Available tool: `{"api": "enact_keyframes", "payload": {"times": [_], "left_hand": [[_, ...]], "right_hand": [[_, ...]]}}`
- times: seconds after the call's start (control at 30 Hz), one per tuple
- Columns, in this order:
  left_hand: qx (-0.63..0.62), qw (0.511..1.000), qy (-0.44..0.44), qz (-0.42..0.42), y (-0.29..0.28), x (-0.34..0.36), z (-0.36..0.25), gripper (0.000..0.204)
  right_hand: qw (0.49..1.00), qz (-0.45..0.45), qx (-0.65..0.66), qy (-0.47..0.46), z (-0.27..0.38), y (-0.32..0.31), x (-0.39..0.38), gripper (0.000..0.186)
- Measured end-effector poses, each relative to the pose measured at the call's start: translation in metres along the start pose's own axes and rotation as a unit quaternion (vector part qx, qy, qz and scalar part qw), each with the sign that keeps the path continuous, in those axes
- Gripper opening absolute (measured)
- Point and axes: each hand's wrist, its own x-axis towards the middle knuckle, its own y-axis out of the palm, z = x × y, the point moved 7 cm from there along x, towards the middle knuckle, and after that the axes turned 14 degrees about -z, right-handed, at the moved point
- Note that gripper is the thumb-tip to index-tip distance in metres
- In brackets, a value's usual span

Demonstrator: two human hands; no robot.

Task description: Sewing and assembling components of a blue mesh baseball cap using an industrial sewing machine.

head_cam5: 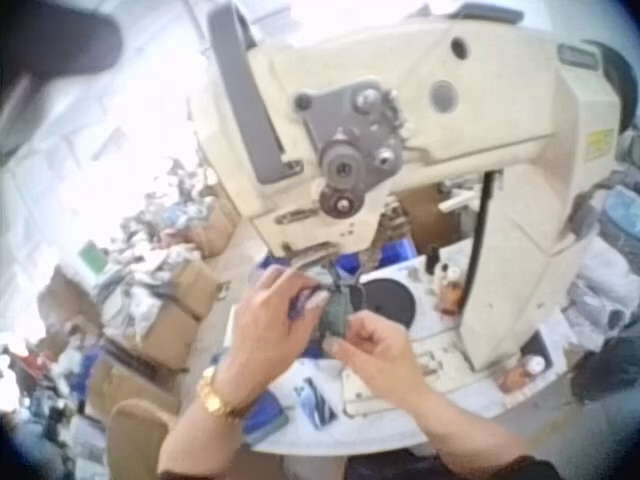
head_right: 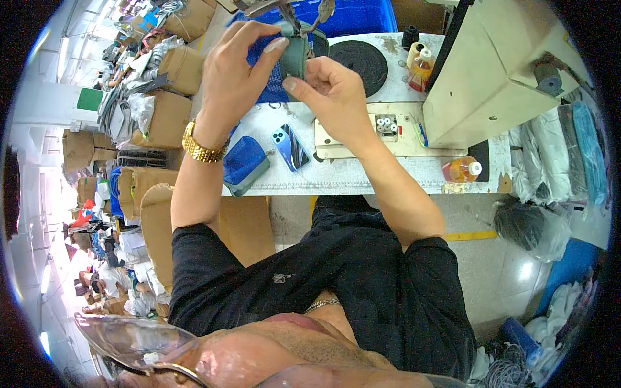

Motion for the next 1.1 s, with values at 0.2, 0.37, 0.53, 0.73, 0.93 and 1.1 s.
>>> {"api": "enact_keyframes", "payload": {"times": [0.2, 0.37, 0.53, 0.73, 0.93, 1.1], "left_hand": [[-0.073, 0.975, 0.209, -0.01, -0.01, -0.014, -0.019, 0.028], [-0.115, 0.98, 0.156, -0.031, -0.01, -0.019, -0.013, 0.026], [-0.118, 0.984, 0.123, -0.06, -0.006, -0.022, -0.014, 0.027], [-0.059, 0.985, 0.149, -0.057, -0.009, -0.028, -0.029, 0.031], [-0.115, 0.984, 0.125, -0.05, -0.008, -0.031, -0.018, 0.032], [-0.128, 0.984, 0.117, -0.028, -0.007, -0.025, -0.013, 0.035]], "right_hand": [[1.0, 0.002, 0.009, -0.005, 0.007, 0.008, -0.021, 0.036], [0.998, 0.019, 0.056, 0.023, 0.024, 0.009, -0.026, 0.046], [0.999, 0.03, 0.036, 0.004, 0.031, 0.002, -0.017, 0.044], [0.998, 0.047, 0.03, 0.018, 0.035, -0.001, -0.008, 0.04], [0.998, 0.048, 0.019, 0.022, 0.036, 0.001, -0.011, 0.038], [0.998, 0.052, 0.015, 0.03, 0.041, 0.003, -0.008, 0.039]]}}
